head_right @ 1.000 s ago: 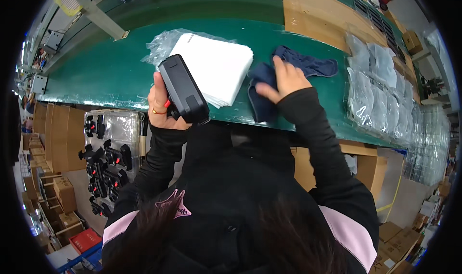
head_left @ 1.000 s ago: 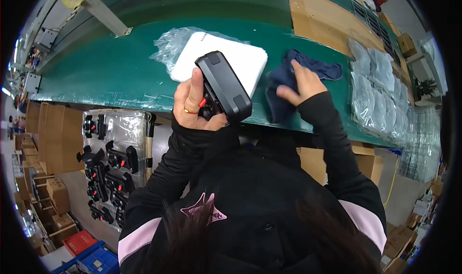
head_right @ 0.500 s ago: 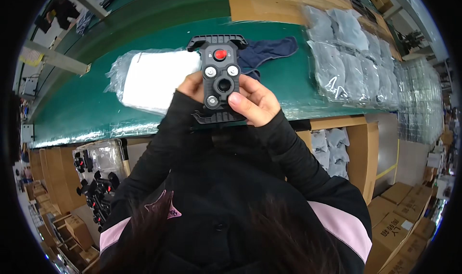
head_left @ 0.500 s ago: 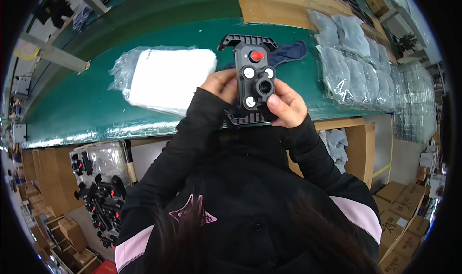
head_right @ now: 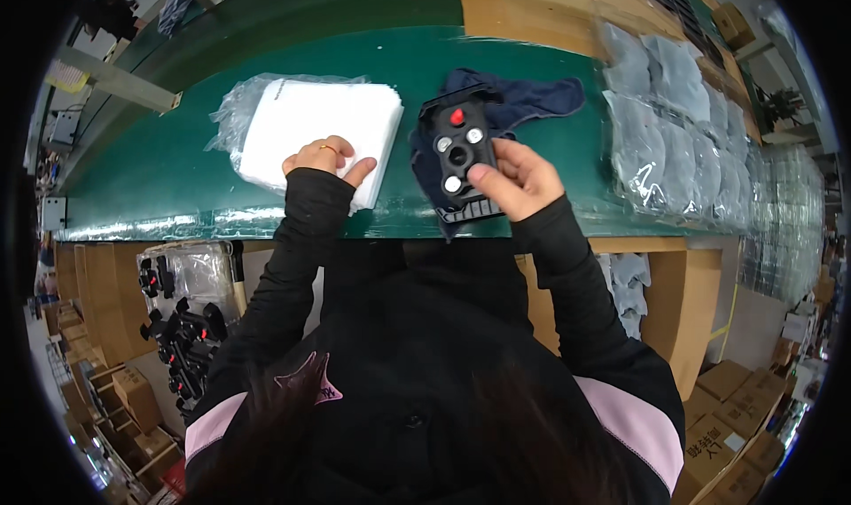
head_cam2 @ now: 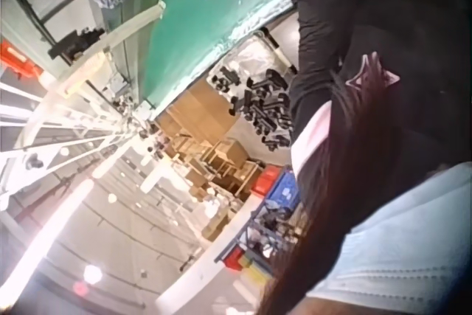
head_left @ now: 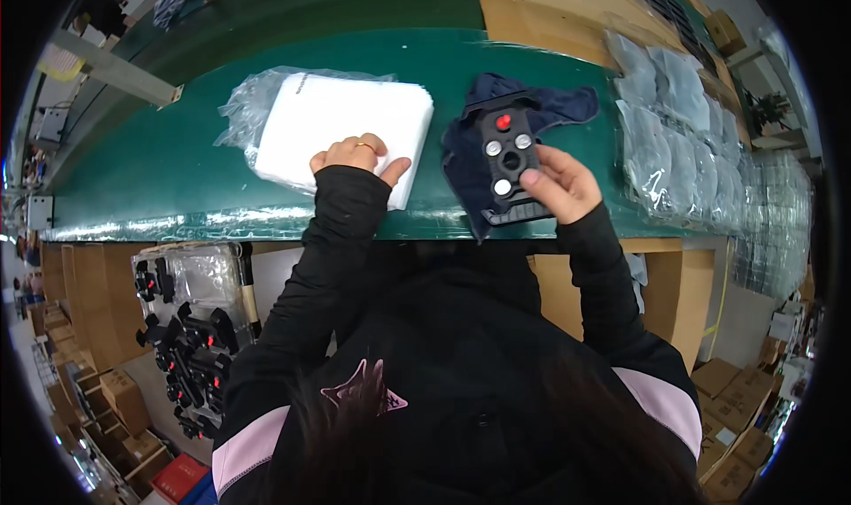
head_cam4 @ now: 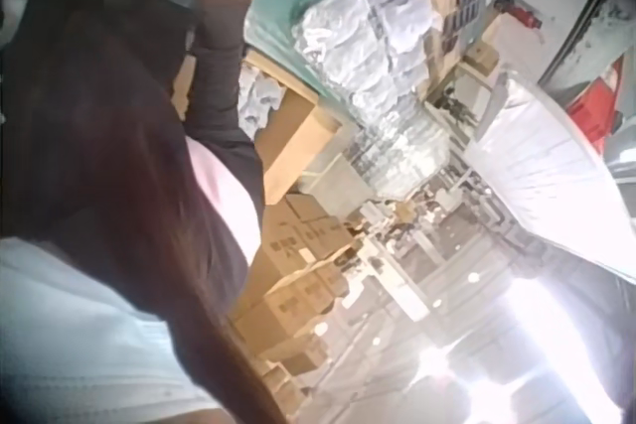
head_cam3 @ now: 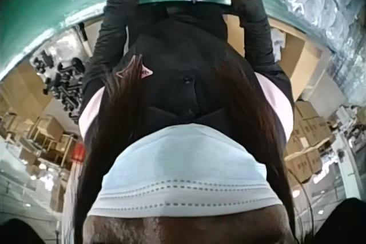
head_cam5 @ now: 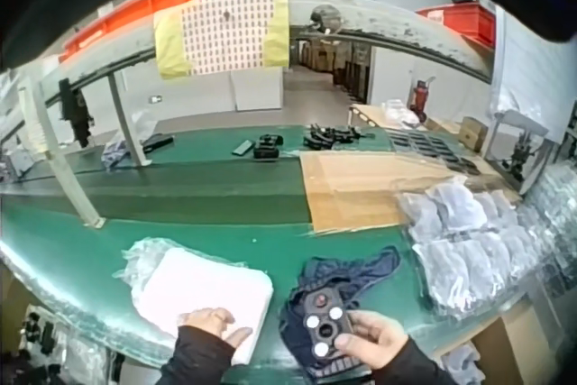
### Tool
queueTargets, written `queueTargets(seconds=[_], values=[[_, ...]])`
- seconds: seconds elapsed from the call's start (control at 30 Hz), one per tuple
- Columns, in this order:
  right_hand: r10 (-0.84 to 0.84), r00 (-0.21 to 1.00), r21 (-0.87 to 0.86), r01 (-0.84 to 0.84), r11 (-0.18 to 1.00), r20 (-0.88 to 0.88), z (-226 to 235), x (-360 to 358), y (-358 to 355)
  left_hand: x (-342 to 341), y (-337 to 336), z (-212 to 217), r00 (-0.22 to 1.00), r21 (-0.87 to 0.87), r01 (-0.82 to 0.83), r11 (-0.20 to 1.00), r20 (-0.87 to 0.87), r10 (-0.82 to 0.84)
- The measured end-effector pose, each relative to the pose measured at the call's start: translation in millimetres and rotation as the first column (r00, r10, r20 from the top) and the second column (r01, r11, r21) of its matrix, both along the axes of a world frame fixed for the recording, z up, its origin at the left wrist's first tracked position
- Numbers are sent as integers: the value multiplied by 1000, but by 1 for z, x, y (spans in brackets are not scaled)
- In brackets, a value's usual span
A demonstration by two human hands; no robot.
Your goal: The recorder is cleaning plastic mounting brackets with a cloth and packaging them into individual plastic bags at an assembly line station.
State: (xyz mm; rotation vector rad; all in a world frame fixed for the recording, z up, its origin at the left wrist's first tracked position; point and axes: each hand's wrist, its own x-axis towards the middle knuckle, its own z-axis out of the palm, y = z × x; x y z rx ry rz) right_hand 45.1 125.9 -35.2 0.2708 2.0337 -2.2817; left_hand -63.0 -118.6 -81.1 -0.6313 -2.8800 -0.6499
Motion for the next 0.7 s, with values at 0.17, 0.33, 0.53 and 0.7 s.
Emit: queueTargets(seconds=[0.17,0.33,0.53,0.7], values=[[107,987,31,-104,994,-121,-1,-20,-47,-9,-10,-11,998,114,-54,992,-35,58],[165,937,482,4,876,-309,-8,-32,-60,-14,-16,-9,869,547,-313,777,494,2],[566,819,976,-39,215,-92,19,-33,-75,-17,-19,11,916,824,-357,439,402,-10],[173,972,670,-21,742,-160,23,-32,-55,-17,-26,1,928,602,-211,770,370,-35]])
